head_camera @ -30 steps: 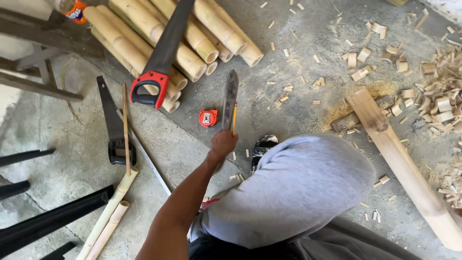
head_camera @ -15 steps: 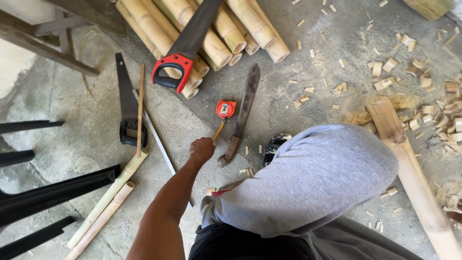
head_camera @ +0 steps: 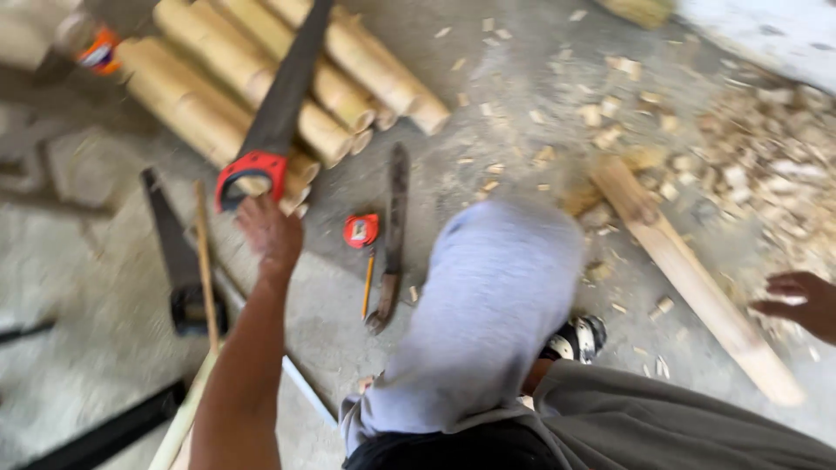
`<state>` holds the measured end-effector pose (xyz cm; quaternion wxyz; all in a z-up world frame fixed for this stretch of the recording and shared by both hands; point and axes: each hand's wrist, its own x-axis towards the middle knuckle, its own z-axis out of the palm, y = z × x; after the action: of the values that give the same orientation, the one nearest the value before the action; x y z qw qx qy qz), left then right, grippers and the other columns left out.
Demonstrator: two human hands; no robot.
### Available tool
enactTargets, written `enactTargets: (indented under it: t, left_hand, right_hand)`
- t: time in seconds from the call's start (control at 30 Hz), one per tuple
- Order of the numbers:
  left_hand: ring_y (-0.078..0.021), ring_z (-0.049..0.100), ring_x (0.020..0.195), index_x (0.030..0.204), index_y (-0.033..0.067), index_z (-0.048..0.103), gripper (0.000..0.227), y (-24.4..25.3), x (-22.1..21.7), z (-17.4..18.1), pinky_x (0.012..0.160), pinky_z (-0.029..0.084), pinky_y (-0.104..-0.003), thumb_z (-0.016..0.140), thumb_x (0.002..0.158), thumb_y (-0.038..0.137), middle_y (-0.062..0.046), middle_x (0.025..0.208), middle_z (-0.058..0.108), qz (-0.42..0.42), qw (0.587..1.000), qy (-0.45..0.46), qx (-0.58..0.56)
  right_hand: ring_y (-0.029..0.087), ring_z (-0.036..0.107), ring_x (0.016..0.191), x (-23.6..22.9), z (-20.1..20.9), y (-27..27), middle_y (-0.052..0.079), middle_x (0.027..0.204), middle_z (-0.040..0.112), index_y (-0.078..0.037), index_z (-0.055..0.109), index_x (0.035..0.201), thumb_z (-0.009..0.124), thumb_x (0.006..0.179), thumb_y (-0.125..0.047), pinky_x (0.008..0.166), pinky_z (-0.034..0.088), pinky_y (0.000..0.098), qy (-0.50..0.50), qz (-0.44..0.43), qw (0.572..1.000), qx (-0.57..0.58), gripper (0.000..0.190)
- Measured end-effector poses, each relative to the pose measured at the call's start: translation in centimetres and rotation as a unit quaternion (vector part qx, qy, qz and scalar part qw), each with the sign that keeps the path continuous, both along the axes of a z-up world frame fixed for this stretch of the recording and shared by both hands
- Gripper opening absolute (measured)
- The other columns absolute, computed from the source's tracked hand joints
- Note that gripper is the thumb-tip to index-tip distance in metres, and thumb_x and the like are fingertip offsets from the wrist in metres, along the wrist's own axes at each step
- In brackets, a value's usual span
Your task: The recorder is using a pencil to mark a bamboo pole and then using a saw to cut it.
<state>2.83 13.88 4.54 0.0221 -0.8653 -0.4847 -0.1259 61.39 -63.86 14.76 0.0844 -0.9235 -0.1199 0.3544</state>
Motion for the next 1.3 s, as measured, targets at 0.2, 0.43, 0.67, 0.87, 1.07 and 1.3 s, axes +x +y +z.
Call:
enactTargets:
  t: [0.2,0.43,0.67,0.87,1.07,1.3]
  left_hand:
    - [-0.0369,0.051,0.121,0.116,0.0016,0.062,0.036,5.2,-0.9,-4.1,0.103,0.033,-0.055,0.070,0.085,0.017,-0.019,0.123,0.060,-0.038,0.995,0.088,0.011]
    - [-0.0390,0.058,0.096,0.090,-0.0019,0.060,0.028,5.3,1.7,1.7,0.090,0.044,-0.053,0.072,0.078,0.020,-0.022,0.096,0.063,-0.078,0.994,-0.059,0.053]
    - [-0.0318,0.043,0.066,0.079,-0.0008,0.046,0.023,-1.5,3.1,19.6,0.064,0.037,-0.048,0.065,0.090,0.005,-0.014,0.075,0.046,-0.186,0.939,-0.289,-0.030]
    - [-0.0223,0.056,0.078,0.102,-0.0040,0.053,0.017,-10.1,2.4,36.9,0.074,0.048,-0.040,0.067,0.098,0.006,-0.013,0.093,0.060,-0.303,0.849,-0.433,0.003]
    - [-0.0173,0.066,0.093,0.119,-0.0026,0.053,0.017,-17.7,-0.2,41.4,0.087,0.054,-0.029,0.065,0.110,0.006,-0.011,0.112,0.073,-0.389,0.787,-0.477,0.031]
    - [-0.0144,0.066,0.092,0.117,-0.0012,0.052,0.029,-20.9,-1.9,42.5,0.086,0.055,-0.026,0.074,0.111,0.017,-0.010,0.108,0.072,-0.401,0.725,-0.553,-0.085]
  right_hand:
    - [0.031,0.050,0.144,-4.2,-2.3,-6.0,0.021,0.151,0.056,0.001,0.048,0.148,0.080,0.074,-0.056,0.116,0.044,0.0498,-0.034,-0.010,0.999,-0.036,0.098]
    - [0.030,0.048,0.145,-4.9,-0.2,-5.6,0.016,0.154,0.052,-0.005,0.045,0.152,0.077,0.079,-0.055,0.116,0.038,0.0548,0.016,-0.035,0.998,-0.052,0.094]
    - [0.032,0.052,0.142,-6.6,8.2,6.2,0.010,0.154,0.056,-0.013,0.048,0.153,0.069,0.081,-0.063,0.118,0.040,0.0498,-0.064,0.078,0.992,-0.081,0.090]
    - [0.032,0.047,0.145,-7.8,13.2,15.2,0.010,0.155,0.052,-0.017,0.045,0.154,0.069,0.080,-0.064,0.121,0.036,0.0523,-0.091,0.091,0.991,-0.046,0.091]
    - [0.033,0.047,0.146,-9.4,16.1,16.5,0.009,0.157,0.051,-0.018,0.042,0.156,0.068,0.080,-0.062,0.123,0.031,0.0542,-0.074,0.103,0.992,-0.022,0.093]
    - [0.033,0.045,0.148,-8.7,16.5,12.6,0.012,0.156,0.052,-0.017,0.045,0.153,0.068,0.078,-0.066,0.122,0.034,0.0547,-0.100,0.080,0.990,-0.051,0.092]
